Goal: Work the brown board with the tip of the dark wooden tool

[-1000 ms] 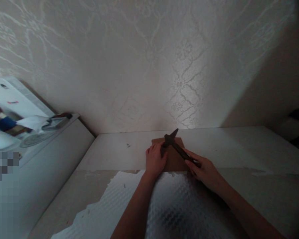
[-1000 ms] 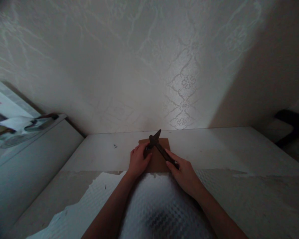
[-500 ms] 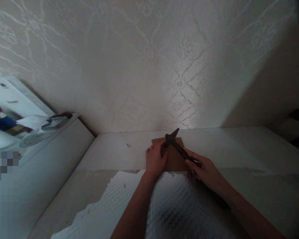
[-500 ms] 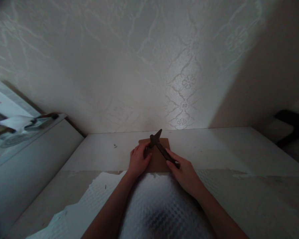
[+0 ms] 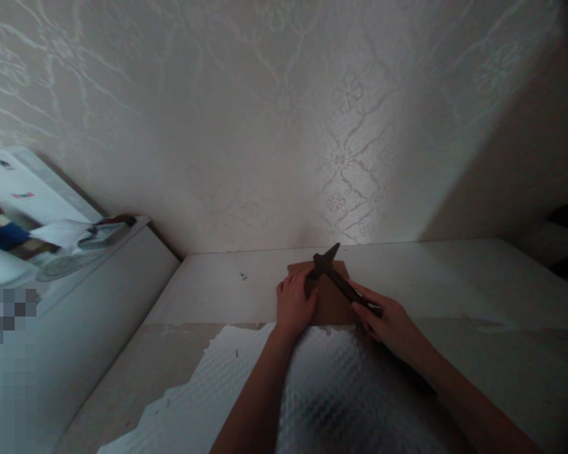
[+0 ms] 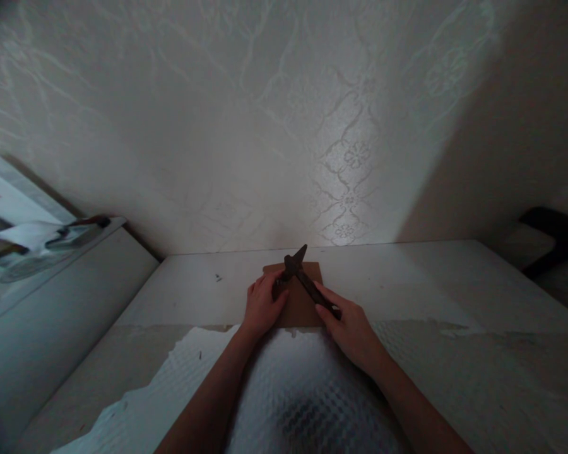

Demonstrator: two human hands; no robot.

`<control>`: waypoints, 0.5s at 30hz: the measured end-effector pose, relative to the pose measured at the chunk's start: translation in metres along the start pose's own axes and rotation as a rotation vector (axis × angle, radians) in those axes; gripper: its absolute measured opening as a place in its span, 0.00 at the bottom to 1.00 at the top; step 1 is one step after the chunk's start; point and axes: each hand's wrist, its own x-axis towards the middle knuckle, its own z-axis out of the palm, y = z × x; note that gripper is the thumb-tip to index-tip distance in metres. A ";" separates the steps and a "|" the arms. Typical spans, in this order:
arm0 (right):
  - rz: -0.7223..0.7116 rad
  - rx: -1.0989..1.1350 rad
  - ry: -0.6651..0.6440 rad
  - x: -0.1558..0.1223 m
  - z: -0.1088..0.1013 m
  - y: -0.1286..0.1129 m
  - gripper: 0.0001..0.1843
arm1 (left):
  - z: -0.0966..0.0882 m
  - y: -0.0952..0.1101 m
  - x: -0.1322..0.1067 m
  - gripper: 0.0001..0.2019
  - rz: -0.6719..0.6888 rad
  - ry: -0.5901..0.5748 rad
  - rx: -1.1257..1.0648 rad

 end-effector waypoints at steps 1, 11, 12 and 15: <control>0.020 0.016 -0.015 0.000 0.000 0.000 0.31 | 0.000 0.000 0.000 0.21 -0.001 0.002 -0.001; 0.003 0.014 -0.003 0.001 0.001 0.002 0.32 | 0.001 0.000 -0.001 0.21 0.011 0.004 0.005; 0.005 0.012 -0.003 0.000 0.001 0.002 0.32 | 0.001 0.000 -0.001 0.21 0.013 0.005 0.006; 0.017 0.009 -0.017 0.000 0.000 0.001 0.32 | 0.002 -0.001 0.000 0.21 0.014 0.012 0.006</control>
